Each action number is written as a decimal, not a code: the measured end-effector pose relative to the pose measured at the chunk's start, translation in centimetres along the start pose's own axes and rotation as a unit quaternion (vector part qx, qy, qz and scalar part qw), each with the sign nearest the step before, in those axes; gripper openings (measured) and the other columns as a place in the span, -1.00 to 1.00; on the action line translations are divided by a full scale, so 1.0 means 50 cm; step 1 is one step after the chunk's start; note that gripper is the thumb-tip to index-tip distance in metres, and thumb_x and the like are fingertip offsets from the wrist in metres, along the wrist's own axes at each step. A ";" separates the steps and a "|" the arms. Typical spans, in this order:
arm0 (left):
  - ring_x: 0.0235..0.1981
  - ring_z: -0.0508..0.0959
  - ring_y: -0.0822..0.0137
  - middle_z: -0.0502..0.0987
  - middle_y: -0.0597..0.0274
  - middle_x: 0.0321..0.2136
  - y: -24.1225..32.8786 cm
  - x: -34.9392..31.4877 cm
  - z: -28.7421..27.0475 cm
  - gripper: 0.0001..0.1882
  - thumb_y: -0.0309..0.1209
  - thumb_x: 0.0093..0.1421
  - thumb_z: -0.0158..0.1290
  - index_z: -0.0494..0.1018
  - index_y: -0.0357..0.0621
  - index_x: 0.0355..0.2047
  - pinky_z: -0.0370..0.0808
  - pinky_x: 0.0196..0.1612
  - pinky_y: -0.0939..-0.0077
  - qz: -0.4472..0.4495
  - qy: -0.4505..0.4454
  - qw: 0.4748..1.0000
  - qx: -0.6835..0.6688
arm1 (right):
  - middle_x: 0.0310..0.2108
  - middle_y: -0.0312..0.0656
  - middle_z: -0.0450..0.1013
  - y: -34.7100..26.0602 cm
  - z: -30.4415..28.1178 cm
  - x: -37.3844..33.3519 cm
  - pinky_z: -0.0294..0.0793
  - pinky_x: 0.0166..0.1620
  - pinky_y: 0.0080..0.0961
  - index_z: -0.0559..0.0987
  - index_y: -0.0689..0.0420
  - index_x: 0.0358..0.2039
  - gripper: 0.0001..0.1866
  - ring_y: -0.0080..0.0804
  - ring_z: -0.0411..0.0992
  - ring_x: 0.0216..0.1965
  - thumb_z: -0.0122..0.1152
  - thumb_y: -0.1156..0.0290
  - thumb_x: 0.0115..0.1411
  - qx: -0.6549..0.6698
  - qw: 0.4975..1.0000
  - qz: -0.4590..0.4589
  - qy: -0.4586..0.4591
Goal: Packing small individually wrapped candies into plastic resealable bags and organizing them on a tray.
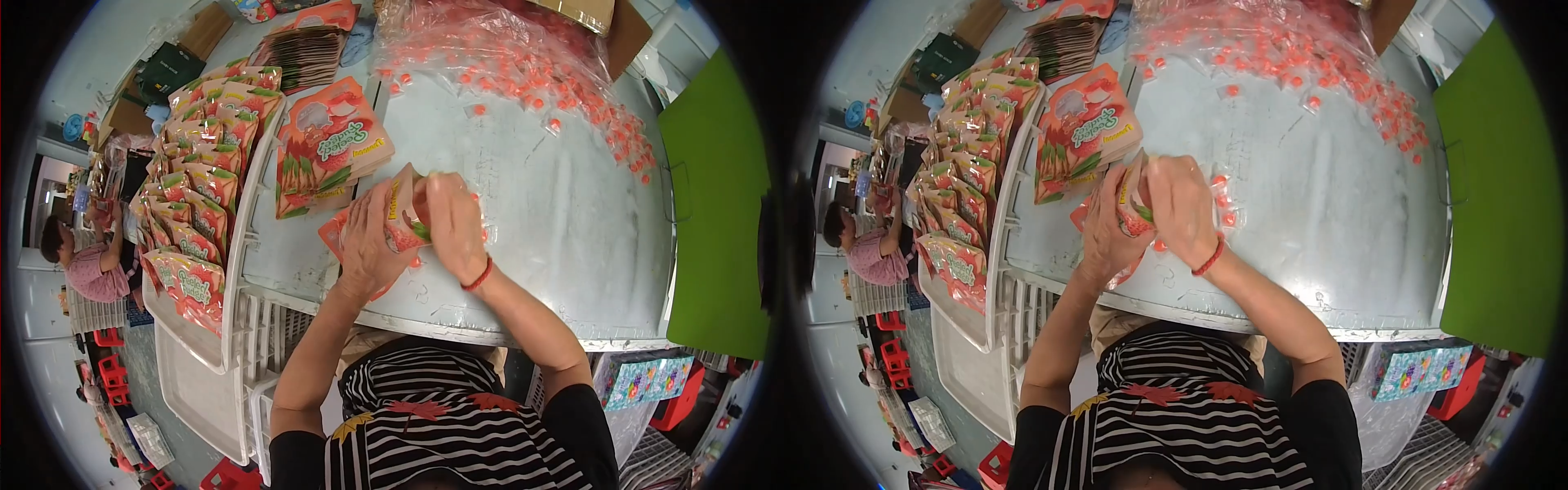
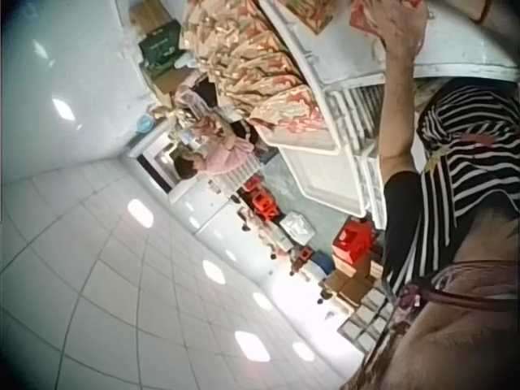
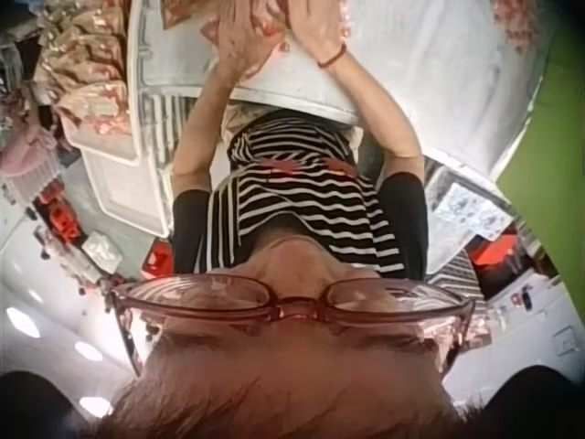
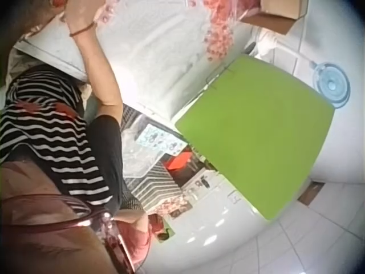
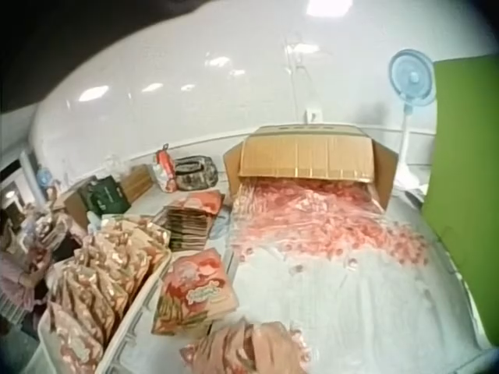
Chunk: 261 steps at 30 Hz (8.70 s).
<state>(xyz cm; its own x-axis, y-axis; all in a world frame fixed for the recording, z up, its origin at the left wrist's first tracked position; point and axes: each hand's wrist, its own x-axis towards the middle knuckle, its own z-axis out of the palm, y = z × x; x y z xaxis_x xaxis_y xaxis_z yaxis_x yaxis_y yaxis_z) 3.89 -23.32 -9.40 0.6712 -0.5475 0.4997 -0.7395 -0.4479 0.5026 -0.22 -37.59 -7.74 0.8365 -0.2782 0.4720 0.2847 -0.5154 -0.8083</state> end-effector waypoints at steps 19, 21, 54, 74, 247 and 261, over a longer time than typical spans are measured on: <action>-0.01 0.43 0.03 0.34 -0.06 0.01 -0.029 -0.042 -0.119 0.02 -0.48 -0.26 0.38 0.04 -0.25 0.20 0.42 -0.01 0.34 -0.094 0.089 0.987 -0.091 | -0.03 -0.11 0.32 0.132 -0.019 -0.101 0.26 -0.03 -0.15 0.51 0.08 -0.17 -0.59 -0.03 0.23 -0.01 0.31 0.19 -0.03 -0.361 0.927 -0.073 -0.069; 0.03 0.37 -0.08 0.33 -0.08 0.02 -0.032 -0.054 -0.104 -0.02 -0.47 -0.29 0.36 0.10 -0.27 0.17 0.35 0.05 0.23 -0.066 0.075 0.993 -0.070 | -0.11 -0.14 0.37 0.147 -0.015 -0.105 0.32 -0.12 -0.26 0.52 0.08 -0.23 -0.65 -0.10 0.30 -0.11 0.31 0.23 -0.03 -0.357 0.927 -0.085 -0.075; -0.01 0.39 -0.08 0.34 -0.11 -0.02 -0.032 -0.015 -0.048 -0.13 -0.37 -0.15 0.27 0.10 -0.33 0.15 0.34 0.03 0.15 -0.055 0.058 0.995 -0.054 | -0.06 0.05 0.33 -0.108 0.014 0.012 0.36 -0.09 -0.31 0.37 0.28 -0.08 -0.65 -0.01 0.35 -0.15 0.08 0.44 0.13 -0.021 0.992 -0.116 -0.052; -0.02 0.39 -0.09 0.32 -0.14 0.00 -0.018 0.004 -0.053 -0.13 -0.38 -0.09 0.26 0.03 -0.30 0.17 0.36 -0.02 0.17 -0.046 0.107 0.981 -0.152 | -0.26 -0.01 0.44 -0.148 0.011 0.033 0.39 -0.16 -0.30 0.48 0.30 -0.28 -0.66 -0.09 0.44 -0.20 0.30 0.34 0.00 -0.198 0.947 -0.123 -0.220; -0.39 0.53 0.58 0.61 0.23 -0.41 -0.006 -0.085 -0.272 -0.84 -0.52 0.17 0.08 0.53 -0.37 -0.27 0.49 -0.31 0.70 -0.244 0.046 0.822 -0.512 | -0.56 -0.07 0.44 -0.243 0.014 0.071 0.39 -0.48 -0.38 0.54 0.28 -0.47 -0.78 -0.18 0.43 -0.56 0.31 0.37 0.03 -0.116 0.914 -0.087 -0.379; -0.40 0.54 0.58 0.61 0.28 -0.44 -0.062 -0.185 -0.435 -0.87 -0.53 0.14 0.09 0.56 -0.33 -0.32 0.46 -0.30 0.68 -0.207 0.112 0.848 -0.475 | -0.60 -0.17 0.38 -0.327 0.104 0.057 0.31 -0.51 -0.54 0.53 0.34 -0.43 -0.79 -0.48 0.31 -0.61 0.33 0.45 0.03 -0.065 0.881 -0.088 -0.461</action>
<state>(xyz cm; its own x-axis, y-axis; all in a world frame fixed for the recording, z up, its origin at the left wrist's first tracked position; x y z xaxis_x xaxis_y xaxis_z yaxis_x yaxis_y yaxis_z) 1.10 -1.49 -0.25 0.9351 -0.2863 0.2089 -0.1340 0.2602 0.9562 -0.08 -25.74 5.01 0.8265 0.5606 0.0507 0.4416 -0.5900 -0.6760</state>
